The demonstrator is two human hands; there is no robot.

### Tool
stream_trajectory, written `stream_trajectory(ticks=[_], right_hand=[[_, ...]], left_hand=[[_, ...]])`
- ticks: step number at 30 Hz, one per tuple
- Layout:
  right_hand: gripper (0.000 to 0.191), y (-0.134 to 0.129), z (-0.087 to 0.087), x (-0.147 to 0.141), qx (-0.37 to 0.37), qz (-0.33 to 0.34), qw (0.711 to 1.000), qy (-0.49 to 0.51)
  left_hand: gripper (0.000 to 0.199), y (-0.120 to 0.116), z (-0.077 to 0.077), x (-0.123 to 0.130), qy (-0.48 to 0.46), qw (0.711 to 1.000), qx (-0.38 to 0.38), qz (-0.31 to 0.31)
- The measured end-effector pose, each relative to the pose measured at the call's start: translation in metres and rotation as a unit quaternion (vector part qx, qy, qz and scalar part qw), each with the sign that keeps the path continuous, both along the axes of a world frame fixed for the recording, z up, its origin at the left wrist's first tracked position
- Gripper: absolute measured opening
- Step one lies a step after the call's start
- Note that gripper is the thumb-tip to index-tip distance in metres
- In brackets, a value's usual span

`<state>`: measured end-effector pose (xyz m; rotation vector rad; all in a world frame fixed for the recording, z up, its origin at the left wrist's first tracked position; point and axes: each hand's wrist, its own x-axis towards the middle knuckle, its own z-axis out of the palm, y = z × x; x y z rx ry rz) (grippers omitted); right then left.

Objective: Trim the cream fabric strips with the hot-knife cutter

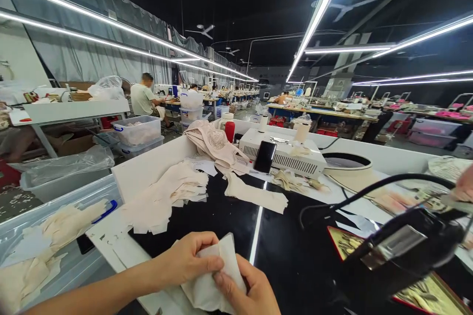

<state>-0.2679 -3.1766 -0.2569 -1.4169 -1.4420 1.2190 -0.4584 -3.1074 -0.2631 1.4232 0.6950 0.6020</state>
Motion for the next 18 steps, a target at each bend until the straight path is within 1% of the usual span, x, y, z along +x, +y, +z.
stream_trajectory(ticks=[2,4,9,12,15,18], right_hand=[[0.068,-0.002,0.003,-0.001,-0.019,0.010,1.000,0.023],[0.070,-0.005,0.003,-0.001,-0.052,0.022,0.997,0.050],[0.064,-0.011,-0.009,-0.001,-0.144,0.069,0.984,0.077],[0.065,-0.013,-0.012,-0.002,-0.148,0.074,0.984,0.071],[0.059,-0.015,-0.005,-0.003,-0.144,0.079,0.985,0.051],[0.052,-0.016,0.007,-0.002,-0.154,0.106,0.980,0.065]], left_hand=[[0.042,0.000,0.007,-0.001,0.012,1.000,0.010,0.010],[0.041,0.001,0.012,-0.001,0.020,0.999,0.023,0.012],[0.042,0.005,0.017,-0.002,0.032,0.999,0.037,0.008],[0.041,0.006,0.018,-0.002,0.045,0.997,0.055,0.006],[0.040,0.008,0.019,-0.001,0.047,0.996,0.077,0.009],[0.040,0.010,0.018,-0.001,0.045,0.996,0.075,0.006]])
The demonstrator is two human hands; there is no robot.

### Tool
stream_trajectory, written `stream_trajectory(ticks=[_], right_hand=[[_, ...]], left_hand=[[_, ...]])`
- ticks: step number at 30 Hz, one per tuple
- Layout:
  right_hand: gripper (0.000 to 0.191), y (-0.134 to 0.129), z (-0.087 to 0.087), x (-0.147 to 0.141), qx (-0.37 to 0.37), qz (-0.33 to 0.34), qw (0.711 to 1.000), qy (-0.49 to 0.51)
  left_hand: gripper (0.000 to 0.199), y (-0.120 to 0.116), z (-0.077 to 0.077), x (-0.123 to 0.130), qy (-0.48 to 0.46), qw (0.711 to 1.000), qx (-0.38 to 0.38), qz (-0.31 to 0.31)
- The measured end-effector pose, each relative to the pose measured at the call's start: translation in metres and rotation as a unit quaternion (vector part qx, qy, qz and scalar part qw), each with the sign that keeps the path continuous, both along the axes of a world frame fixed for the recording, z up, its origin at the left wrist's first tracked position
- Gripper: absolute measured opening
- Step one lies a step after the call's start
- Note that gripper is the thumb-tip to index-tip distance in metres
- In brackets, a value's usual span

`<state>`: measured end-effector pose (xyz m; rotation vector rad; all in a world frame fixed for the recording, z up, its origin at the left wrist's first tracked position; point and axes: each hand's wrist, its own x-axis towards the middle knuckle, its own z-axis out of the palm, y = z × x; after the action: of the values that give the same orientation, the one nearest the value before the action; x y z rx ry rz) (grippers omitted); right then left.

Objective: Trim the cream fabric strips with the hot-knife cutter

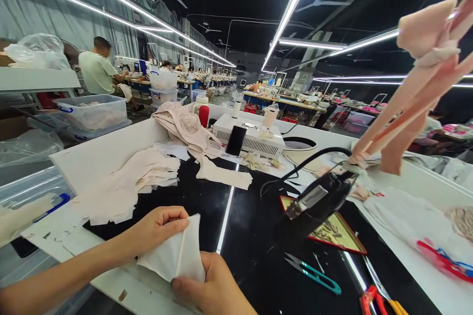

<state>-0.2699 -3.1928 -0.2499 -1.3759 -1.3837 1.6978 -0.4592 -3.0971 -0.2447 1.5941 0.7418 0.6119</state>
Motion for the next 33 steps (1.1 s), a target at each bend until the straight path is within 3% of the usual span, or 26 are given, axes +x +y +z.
stream_trajectory(ticks=[5,8,10,12,14,15,16,17,19,24,28,33], right_hand=[[0.030,-0.001,0.007,0.000,0.006,0.020,1.000,0.004],[0.022,0.003,0.006,0.001,0.039,0.001,0.998,-0.055],[0.023,0.009,0.007,0.004,0.111,-0.025,0.985,-0.128],[0.027,0.018,0.009,0.012,0.195,-0.057,0.961,-0.190],[0.025,0.026,0.010,0.022,0.272,-0.087,0.926,-0.249],[0.025,0.030,0.010,0.028,0.301,-0.097,0.906,-0.281],[0.028,0.033,0.009,0.033,0.326,-0.103,0.886,-0.315],[0.033,0.035,0.008,0.039,0.349,-0.104,0.863,-0.350],[0.040,0.038,0.003,0.049,0.379,-0.096,0.824,-0.410],[0.052,0.042,-0.011,0.071,0.406,-0.089,0.739,-0.530],[0.065,0.045,-0.017,0.083,0.426,-0.114,0.664,-0.604],[0.070,0.038,-0.022,0.080,0.472,-0.053,0.629,-0.615]], left_hand=[[0.036,0.005,-0.004,-0.001,0.016,0.999,0.030,-0.030],[0.030,0.013,0.004,-0.002,0.039,0.986,0.155,-0.039],[0.027,0.019,0.015,-0.003,0.050,0.951,0.303,-0.024],[0.025,0.024,0.025,-0.004,0.039,0.863,0.503,0.005],[0.023,0.024,0.027,-0.003,0.016,0.729,0.684,0.024],[0.021,0.023,0.025,-0.002,0.010,0.672,0.740,0.024],[0.019,0.020,0.019,0.000,0.010,0.637,0.771,0.020],[0.015,0.017,0.012,0.003,0.016,0.624,0.781,0.009],[0.011,0.010,-0.007,0.010,0.042,0.643,0.765,-0.022],[0.032,-0.004,-0.045,0.023,0.090,0.712,0.692,-0.087],[0.032,-0.007,-0.051,0.023,0.105,0.732,0.665,-0.102],[0.024,-0.006,-0.052,0.021,0.104,0.731,0.665,-0.108]])
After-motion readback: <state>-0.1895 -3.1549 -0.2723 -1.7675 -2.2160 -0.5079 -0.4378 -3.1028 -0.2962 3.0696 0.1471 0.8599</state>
